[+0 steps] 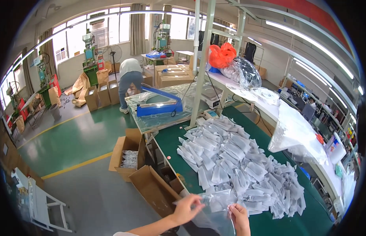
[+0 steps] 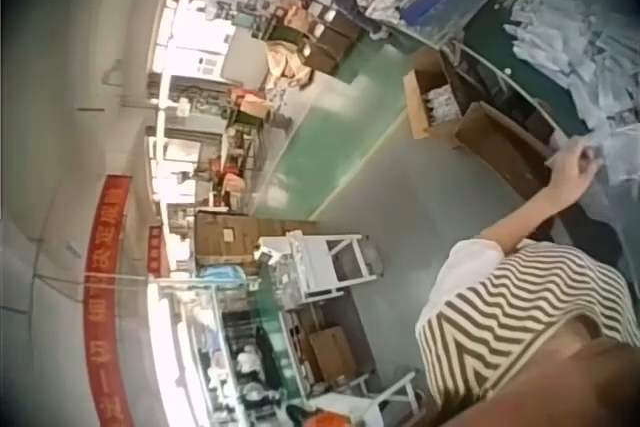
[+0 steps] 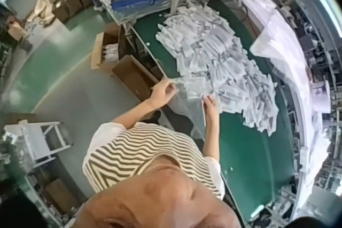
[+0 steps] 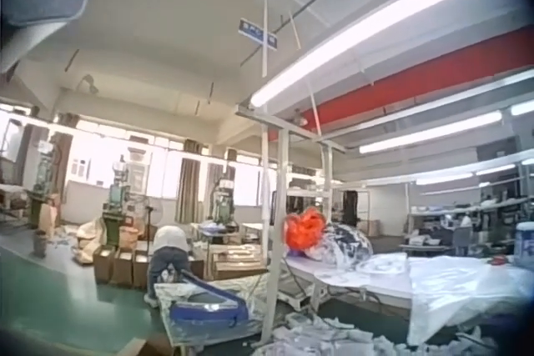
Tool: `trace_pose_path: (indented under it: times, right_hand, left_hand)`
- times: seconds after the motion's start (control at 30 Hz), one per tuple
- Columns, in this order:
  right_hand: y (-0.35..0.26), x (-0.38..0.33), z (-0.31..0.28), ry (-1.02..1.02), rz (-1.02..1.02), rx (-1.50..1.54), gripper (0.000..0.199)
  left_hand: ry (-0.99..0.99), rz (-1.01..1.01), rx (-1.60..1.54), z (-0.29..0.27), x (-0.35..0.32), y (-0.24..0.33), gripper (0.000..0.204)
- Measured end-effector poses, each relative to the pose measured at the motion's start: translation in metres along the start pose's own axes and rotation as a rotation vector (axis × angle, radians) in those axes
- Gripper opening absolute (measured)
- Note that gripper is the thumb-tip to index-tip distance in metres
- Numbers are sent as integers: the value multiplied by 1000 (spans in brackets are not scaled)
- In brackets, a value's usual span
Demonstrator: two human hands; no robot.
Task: Packing small white parts into plastic bags and placing them into a cardboard box.
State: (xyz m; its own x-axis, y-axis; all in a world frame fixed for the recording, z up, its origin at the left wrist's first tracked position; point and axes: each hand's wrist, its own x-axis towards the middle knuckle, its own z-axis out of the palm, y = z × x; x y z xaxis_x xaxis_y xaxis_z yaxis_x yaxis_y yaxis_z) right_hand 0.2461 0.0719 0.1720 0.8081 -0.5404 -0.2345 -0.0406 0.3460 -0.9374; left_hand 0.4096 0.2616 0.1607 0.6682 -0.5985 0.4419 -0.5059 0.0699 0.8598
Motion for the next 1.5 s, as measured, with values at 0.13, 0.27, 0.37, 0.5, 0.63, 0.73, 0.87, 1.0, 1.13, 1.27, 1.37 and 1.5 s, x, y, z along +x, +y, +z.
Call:
trace_pose_path:
  times: [0.13, 0.27, 0.37, 0.5, 0.63, 0.73, 0.87, 1.0, 1.13, 1.27, 1.37, 1.5]
  right_hand:
    - [19, -22, 23, -12, 56, -125, 10]
    - [-8, -44, 57, -127, 3, -464, 10]
    - [-28, -60, 96, -221, -27, -648, 14]
    - [-30, -48, 153, -253, -2, -778, 12]
    - [-25, -21, 235, -358, -139, -887, 10]
    - [-10, 9, 279, -587, -204, -954, 12]
    - [-7, 21, 327, -538, -81, -1020, 13]
    - [-13, 16, 373, -435, -125, -1051, 12]
    - [-15, 19, 391, -383, -164, -1093, 13]
    - [-15, 20, 397, -289, -135, -1043, 16]
    - [-26, 21, 401, -195, -376, -1227, 19]
    - [-84, 14, 452, -35, -722, -1104, 27]
  left_hand:
    - [-420, -344, -99, 5, -28, 32, 50]
    - [-49, 177, -73, -9, -8, 36, 63]
    - [-698, 40, -177, -26, -4, 4, 71]
    - [-656, 197, -265, -71, -2, -21, 73]
    - [-508, 368, -217, -159, 23, -33, 72]
    - [-730, 131, -230, -212, 29, -58, 72]
    - [-827, -17, -250, -264, 40, -69, 61]
    - [-793, 58, -267, -285, 35, -92, 37]
    - [-715, 109, -289, -297, 30, -109, 18]
    - [-562, 131, -268, -309, 31, -111, 18]
    - [-510, 138, -242, -314, 35, -108, 18]
    - [-522, 139, -185, -320, 35, -106, 17]
